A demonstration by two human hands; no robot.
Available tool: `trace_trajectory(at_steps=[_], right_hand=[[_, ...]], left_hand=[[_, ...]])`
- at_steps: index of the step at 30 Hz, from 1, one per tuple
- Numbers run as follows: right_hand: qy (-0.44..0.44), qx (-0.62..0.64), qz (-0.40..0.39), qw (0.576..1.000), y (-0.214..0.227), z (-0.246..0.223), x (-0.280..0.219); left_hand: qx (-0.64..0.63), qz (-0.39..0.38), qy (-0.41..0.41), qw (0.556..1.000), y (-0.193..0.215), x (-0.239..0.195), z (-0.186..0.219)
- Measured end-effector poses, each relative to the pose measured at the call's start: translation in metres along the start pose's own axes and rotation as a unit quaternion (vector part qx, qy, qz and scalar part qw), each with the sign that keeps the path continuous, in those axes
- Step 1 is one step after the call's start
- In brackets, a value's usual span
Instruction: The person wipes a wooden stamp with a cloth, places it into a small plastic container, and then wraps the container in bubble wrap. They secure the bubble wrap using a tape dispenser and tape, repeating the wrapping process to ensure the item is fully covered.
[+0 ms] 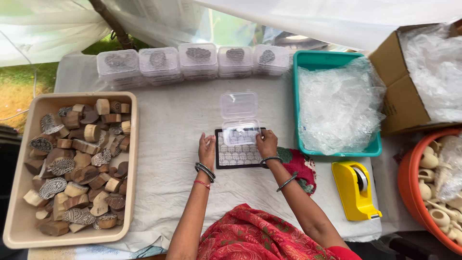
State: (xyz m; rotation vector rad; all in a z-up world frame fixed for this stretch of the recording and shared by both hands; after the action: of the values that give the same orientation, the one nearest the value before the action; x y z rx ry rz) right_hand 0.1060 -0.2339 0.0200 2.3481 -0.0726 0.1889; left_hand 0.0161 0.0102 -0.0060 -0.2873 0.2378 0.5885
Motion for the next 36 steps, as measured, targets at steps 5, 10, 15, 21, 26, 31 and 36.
trace_trajectory(at_steps=[5,10,15,21,26,31,36], right_hand=[[0.011,-0.041,-0.004,0.999,-0.039,0.045,0.017],[-0.062,0.050,-0.044,0.996,-0.009,0.009,0.008],[-0.051,0.005,-0.051,0.997,-0.009,0.026,0.014],[0.022,-0.079,-0.063,0.995,-0.024,0.065,0.020],[0.035,-0.076,-0.064,0.994,-0.011,0.036,-0.006],[-0.007,-0.082,-0.081,0.993,0.003,0.007,-0.019],[-0.046,-0.070,-0.061,0.995,0.018,-0.007,-0.026]], left_hand=[[-0.004,-0.010,0.057,0.998,0.060,-0.049,-0.041],[0.009,-0.002,0.055,0.998,0.132,-0.070,-0.012],[0.025,0.109,-0.035,0.993,0.201,-0.071,0.100],[-0.001,0.194,-0.149,0.970,0.295,0.005,0.083],[0.202,0.259,-0.196,0.924,0.293,0.087,0.120],[-0.056,0.301,-0.033,0.951,0.275,0.176,0.155],[0.085,0.392,0.134,0.906,0.259,0.177,0.202]])
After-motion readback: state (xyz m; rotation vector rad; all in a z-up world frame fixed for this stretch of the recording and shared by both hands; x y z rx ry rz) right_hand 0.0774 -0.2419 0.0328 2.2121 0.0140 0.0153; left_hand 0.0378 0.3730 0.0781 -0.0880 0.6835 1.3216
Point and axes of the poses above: each hand's wrist, its own x-axis towards the middle knuckle, its own y-axis out of the back of the hand, z = x × y, the point moved 2 cm from there along x, towards the middle knuckle, and after that the axes turned 2 degrees about -x, right-handed, at the moved point
